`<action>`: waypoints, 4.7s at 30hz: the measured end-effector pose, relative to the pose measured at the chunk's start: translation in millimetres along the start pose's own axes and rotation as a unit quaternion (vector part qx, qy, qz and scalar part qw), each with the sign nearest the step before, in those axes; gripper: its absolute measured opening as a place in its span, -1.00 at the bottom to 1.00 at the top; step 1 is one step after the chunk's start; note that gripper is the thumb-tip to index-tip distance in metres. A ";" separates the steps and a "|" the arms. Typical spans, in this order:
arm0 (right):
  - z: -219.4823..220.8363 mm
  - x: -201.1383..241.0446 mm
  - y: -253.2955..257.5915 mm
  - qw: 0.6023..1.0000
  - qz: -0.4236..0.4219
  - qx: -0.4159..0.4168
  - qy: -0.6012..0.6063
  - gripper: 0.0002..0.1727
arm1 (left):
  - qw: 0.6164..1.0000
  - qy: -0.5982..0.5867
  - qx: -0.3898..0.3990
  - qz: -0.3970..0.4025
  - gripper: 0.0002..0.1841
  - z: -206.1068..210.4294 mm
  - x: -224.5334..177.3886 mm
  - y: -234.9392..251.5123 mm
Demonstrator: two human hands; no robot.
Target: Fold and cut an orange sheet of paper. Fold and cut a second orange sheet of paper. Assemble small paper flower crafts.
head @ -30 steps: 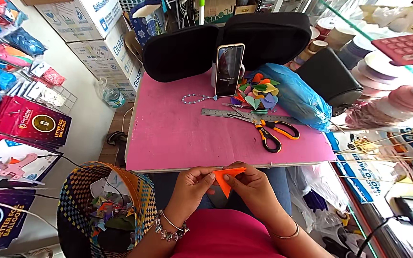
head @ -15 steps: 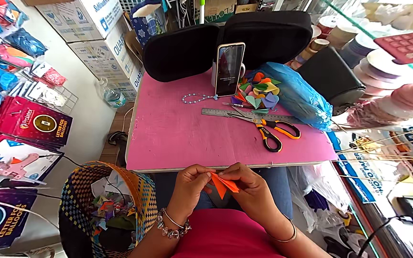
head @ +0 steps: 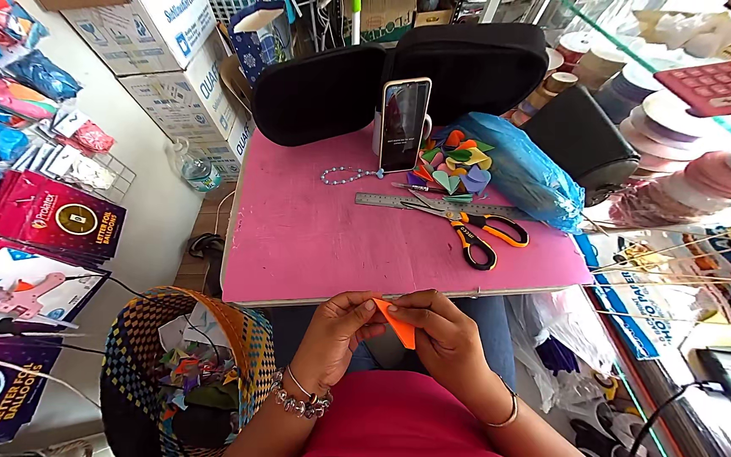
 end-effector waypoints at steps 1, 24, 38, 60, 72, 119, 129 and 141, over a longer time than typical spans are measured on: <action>0.1 -0.3 -0.2 1.000 -0.001 -0.002 0.004 -0.78 | 1.000 -0.004 -0.002 0.000 -0.82 0.0 0.5 0.3; 4.8 -8.8 -3.1 0.998 0.026 0.013 0.049 -0.78 | 0.993 0.075 -0.035 0.081 -0.80 -3.1 -8.3 -0.7; 5.1 -8.2 -1.9 0.999 0.010 0.033 0.029 -0.79 | 0.994 0.084 -0.037 0.066 -0.88 0.4 -9.6 -2.0; 18.0 -37.2 -21.2 0.905 0.300 0.001 0.303 -0.63 | 0.974 0.155 -0.099 0.132 -0.91 -1.2 -20.4 -4.9; 24.8 -45.4 -32.3 0.832 0.402 -0.007 0.383 -0.68 | 0.974 0.159 -0.080 0.137 -0.93 0.6 -21.3 -4.5; 10.0 -36.3 -23.5 0.923 0.291 -0.065 0.242 -0.66 | 0.984 0.161 -0.015 0.069 -0.95 6.5 -7.6 0.1; 17.0 -37.5 -23.4 0.914 0.288 -0.035 0.282 -0.65 | 0.969 0.202 -0.050 0.133 -0.96 4.1 -15.3 -3.9; 31.5 -43.4 -36.1 0.821 0.432 -0.002 0.374 -0.67 | 0.950 0.243 -0.033 0.194 -0.94 8.7 -20.0 -8.4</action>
Point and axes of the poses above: each hand's wrist, its own y-axis towards the middle knuckle, its own z-axis out of the palm, x = y × z, the point moved 9 cm from there along y, towards the middle knuckle, and after that the axes turned 5 degrees about -z, right-handed, at the moved point
